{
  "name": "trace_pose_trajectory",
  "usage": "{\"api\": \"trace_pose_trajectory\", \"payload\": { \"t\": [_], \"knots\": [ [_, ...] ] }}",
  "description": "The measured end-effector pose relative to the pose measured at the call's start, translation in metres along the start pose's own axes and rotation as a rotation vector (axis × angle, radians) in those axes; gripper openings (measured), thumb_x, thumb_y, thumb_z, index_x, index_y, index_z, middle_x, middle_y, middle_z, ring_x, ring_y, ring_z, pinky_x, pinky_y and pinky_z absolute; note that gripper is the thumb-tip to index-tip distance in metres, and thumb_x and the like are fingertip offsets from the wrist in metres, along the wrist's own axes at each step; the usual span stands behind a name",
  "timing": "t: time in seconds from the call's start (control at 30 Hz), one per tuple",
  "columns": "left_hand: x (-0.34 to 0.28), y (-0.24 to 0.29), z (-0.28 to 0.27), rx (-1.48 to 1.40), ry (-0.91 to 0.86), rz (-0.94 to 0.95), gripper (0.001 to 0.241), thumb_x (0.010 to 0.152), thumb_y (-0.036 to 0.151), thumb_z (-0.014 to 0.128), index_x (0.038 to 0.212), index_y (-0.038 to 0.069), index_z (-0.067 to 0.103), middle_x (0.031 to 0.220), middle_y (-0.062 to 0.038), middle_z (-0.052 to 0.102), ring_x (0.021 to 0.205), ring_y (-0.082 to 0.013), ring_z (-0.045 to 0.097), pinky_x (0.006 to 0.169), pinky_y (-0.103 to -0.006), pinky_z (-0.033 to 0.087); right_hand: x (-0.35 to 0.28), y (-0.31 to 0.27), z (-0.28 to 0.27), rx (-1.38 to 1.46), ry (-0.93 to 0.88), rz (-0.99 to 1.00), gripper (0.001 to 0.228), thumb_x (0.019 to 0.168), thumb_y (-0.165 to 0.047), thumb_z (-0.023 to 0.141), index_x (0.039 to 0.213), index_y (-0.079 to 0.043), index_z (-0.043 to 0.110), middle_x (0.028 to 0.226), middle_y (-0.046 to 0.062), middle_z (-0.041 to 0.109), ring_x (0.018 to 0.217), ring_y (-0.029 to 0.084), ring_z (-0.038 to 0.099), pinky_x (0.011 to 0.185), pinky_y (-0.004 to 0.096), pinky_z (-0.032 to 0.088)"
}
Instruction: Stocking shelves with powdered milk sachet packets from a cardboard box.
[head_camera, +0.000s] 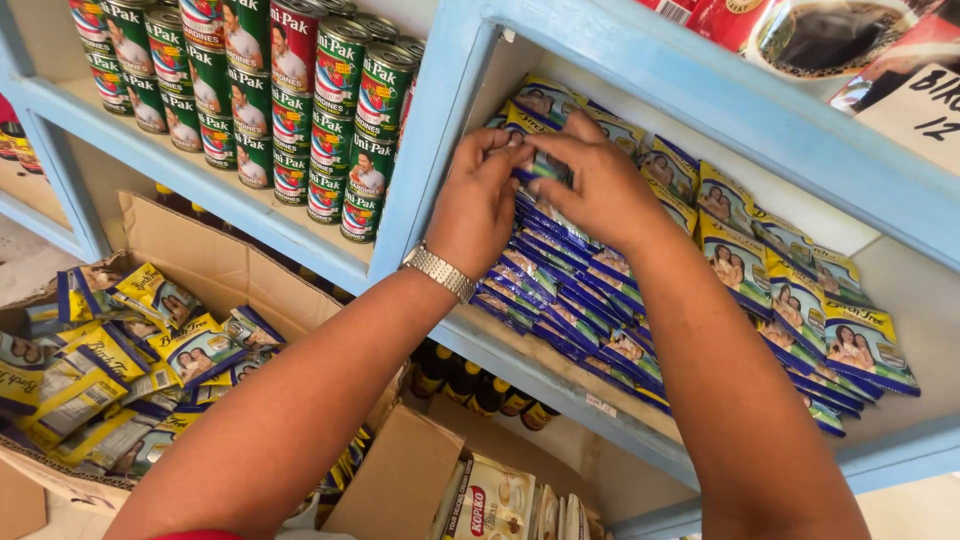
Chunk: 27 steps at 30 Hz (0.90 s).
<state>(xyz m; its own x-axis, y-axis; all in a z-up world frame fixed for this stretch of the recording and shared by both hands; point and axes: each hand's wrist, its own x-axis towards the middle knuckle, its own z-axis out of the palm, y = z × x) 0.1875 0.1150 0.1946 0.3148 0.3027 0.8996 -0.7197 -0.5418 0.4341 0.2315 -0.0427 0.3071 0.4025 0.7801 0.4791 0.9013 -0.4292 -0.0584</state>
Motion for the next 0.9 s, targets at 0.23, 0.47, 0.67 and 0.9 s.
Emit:
{"api": "trace_pose_trajectory", "payload": {
  "t": [0.23, 0.47, 0.67, 0.9],
  "knots": [
    [-0.044, 0.027, -0.049, 0.109, -0.323, -0.047, 0.030, 0.087, -0.001, 0.066, 0.114, 0.009, 0.071, 0.134, -0.018, 0.056, 0.106, -0.0347, 0.064, 0.086, -0.0437, 0.054, 0.025, 0.038, 0.019, 0.009, 0.109, 0.078, 0.039, 0.092, -0.017, 0.077, 0.131, -0.011, 0.070, 0.121, 0.015, 0.058, 0.117, 0.032, 0.062, 0.101, 0.040, 0.049],
    [-0.087, -0.016, -0.111, 0.264, -0.453, 0.087, 0.027, 0.080, 0.000, 0.067, 0.102, 0.014, 0.072, 0.114, -0.007, 0.065, 0.091, -0.0336, 0.067, 0.076, -0.0473, 0.054, 0.034, 0.023, 0.018, 0.059, 0.011, 0.221, 0.054, 0.089, -0.022, 0.075, 0.140, -0.017, 0.061, 0.156, 0.020, 0.039, 0.142, 0.037, 0.045, 0.115, 0.039, 0.037],
    [-0.116, -0.059, -0.165, 0.367, -0.684, -0.229, 0.020, 0.083, 0.008, 0.066, 0.101, 0.016, 0.072, 0.108, -0.008, 0.067, 0.089, -0.0361, 0.068, 0.075, -0.0499, 0.055, 0.014, 0.056, 0.021, 0.060, -0.026, 0.149, 0.058, 0.092, -0.031, 0.072, 0.147, -0.023, 0.056, 0.164, 0.029, 0.028, 0.152, 0.046, 0.028, 0.121, 0.048, 0.030],
    [-0.141, -0.117, -0.249, 0.600, -1.036, -0.481, 0.020, 0.090, 0.022, 0.063, 0.107, 0.019, 0.073, 0.112, -0.011, 0.068, 0.098, -0.0370, 0.069, 0.085, -0.0490, 0.056, -0.036, 0.004, 0.033, -0.139, 0.171, -0.054, 0.048, 0.105, -0.018, 0.073, 0.150, -0.008, 0.058, 0.145, 0.023, 0.049, 0.133, 0.038, 0.053, 0.114, 0.044, 0.047]
  ]
}}
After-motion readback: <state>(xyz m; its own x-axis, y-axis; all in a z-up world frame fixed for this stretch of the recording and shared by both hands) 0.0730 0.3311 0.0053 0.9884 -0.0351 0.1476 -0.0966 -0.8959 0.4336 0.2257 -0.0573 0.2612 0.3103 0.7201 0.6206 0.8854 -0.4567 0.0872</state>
